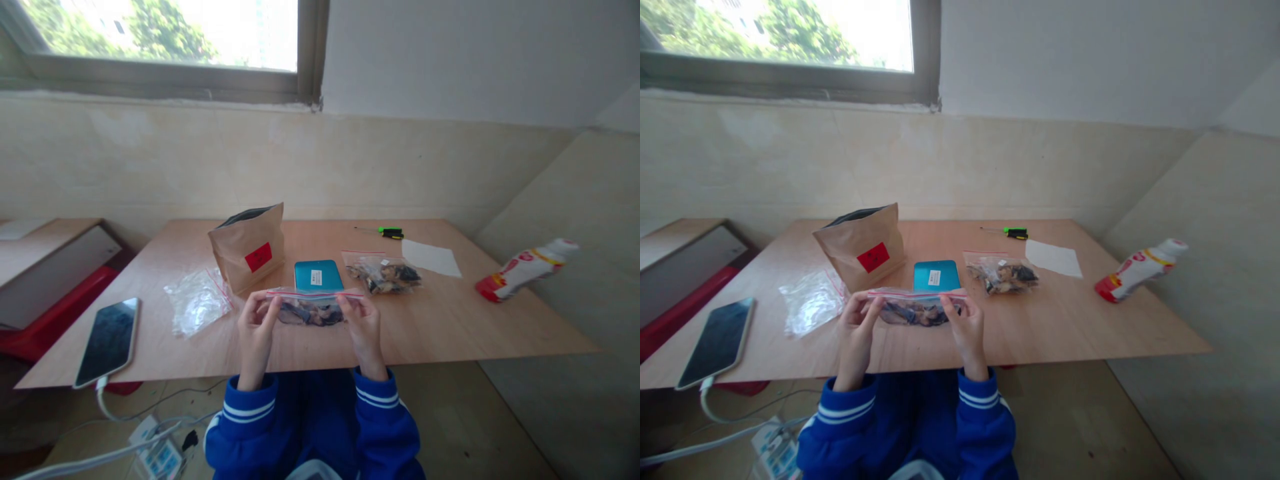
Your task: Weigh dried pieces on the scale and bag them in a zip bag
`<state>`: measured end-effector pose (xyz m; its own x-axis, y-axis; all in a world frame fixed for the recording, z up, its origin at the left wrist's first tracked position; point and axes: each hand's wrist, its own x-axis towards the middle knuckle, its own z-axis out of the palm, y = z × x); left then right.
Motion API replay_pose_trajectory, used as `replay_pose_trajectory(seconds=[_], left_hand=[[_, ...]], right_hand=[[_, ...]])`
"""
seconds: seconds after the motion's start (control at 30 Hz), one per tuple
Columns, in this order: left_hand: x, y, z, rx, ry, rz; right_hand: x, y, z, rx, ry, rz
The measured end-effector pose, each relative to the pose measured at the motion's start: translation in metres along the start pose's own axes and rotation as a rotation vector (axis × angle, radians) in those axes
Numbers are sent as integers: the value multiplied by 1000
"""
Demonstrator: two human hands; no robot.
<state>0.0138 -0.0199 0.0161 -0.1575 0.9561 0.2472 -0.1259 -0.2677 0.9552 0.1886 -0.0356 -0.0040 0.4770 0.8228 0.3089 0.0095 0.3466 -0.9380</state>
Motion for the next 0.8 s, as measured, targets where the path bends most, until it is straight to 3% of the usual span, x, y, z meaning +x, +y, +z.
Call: replay_pose_trajectory(seconds=[0.27, 0.43, 0.53, 0.63, 0.8], left_hand=[[-3, -5, -2, 43, 77, 82], [-7, 3, -3, 168, -9, 188], [-11, 10, 0, 247, -87, 287], [-13, 15, 2, 280, -119, 312], [-15, 17, 4, 255, -135, 289]], right_hand=[[-1, 1, 2, -129, -63, -89], [-5, -21, 3, -493, -17, -369], [-12, -40, 9, -660, -122, -508], [-17, -50, 15, -670, -209, -582], [-18, -52, 21, -596, -174, -588]])
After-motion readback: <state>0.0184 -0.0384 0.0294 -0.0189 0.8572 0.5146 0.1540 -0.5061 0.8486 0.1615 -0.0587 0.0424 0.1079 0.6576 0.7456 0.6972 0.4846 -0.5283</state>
